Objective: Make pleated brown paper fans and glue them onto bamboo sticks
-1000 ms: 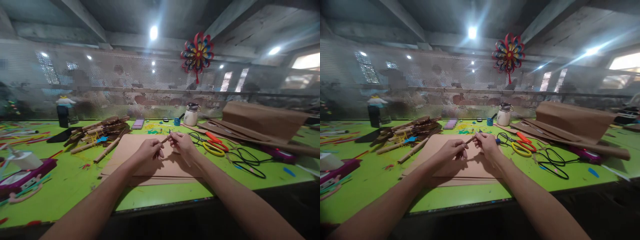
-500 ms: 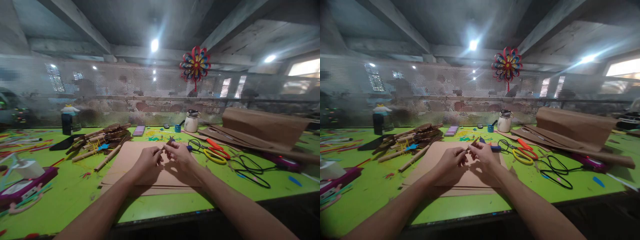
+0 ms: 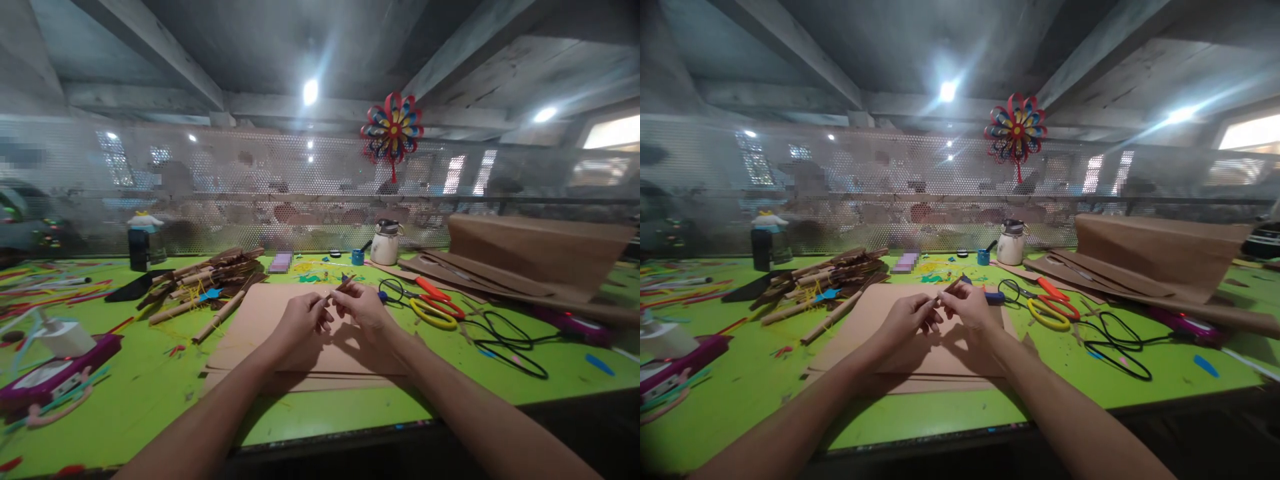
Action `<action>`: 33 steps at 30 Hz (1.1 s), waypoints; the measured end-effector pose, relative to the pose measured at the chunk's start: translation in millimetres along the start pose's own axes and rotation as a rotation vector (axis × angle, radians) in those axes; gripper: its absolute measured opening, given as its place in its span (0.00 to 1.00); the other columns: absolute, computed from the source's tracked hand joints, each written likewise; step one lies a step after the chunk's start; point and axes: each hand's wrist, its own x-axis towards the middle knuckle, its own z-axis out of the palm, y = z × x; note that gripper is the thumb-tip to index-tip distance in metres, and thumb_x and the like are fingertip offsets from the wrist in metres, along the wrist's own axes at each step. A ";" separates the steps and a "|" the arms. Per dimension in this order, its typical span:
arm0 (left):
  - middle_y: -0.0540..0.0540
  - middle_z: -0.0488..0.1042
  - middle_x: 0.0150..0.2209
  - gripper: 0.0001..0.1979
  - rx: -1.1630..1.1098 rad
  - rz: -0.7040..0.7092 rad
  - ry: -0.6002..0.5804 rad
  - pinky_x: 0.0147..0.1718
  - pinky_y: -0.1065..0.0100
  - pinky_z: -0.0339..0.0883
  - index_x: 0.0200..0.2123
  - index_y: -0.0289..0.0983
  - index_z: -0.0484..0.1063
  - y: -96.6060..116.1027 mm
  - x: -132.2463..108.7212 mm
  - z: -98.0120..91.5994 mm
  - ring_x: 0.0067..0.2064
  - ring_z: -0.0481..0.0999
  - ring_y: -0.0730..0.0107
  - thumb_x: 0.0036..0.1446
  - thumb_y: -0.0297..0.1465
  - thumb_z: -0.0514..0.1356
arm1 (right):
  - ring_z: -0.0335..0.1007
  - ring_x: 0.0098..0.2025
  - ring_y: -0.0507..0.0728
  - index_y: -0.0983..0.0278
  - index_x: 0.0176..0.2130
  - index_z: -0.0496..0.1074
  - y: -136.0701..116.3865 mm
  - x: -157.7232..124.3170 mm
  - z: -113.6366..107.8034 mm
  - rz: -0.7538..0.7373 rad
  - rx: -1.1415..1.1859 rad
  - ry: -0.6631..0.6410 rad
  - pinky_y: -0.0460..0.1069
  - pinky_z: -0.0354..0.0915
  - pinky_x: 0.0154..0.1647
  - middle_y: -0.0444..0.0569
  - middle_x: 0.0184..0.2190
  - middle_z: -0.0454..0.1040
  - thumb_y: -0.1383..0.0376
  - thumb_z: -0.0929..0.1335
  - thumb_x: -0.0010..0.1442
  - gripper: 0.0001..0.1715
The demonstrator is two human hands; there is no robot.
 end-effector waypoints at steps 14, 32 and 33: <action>0.46 0.72 0.21 0.13 -0.317 -0.094 -0.072 0.23 0.72 0.62 0.26 0.31 0.67 10.3 -3.3 4.0 0.21 0.70 0.75 0.54 0.36 0.54 | 0.61 0.25 0.50 0.69 0.32 0.72 -2.7 -0.3 1.3 0.006 -0.156 -0.085 0.47 0.58 0.27 0.46 0.25 0.70 0.59 0.72 0.44 0.18; 0.46 0.72 0.20 0.09 -0.378 -0.193 -0.058 0.19 0.74 0.54 0.24 0.32 0.68 19.9 -9.7 -0.1 0.19 0.66 0.77 0.50 0.31 0.53 | 0.66 0.37 0.55 0.65 0.32 0.75 -3.4 -2.7 0.4 -0.332 -0.494 -0.155 0.49 0.63 0.37 0.50 0.32 0.71 0.64 0.67 0.53 0.08; 0.46 0.72 0.20 0.09 -0.371 -0.193 -0.048 0.19 0.75 0.54 0.23 0.32 0.68 19.3 -9.6 -0.2 0.19 0.66 0.77 0.50 0.30 0.53 | 0.66 0.37 0.55 0.65 0.32 0.74 -4.2 -4.0 1.1 -0.354 -0.515 -0.159 0.49 0.63 0.37 0.50 0.32 0.71 0.64 0.67 0.53 0.08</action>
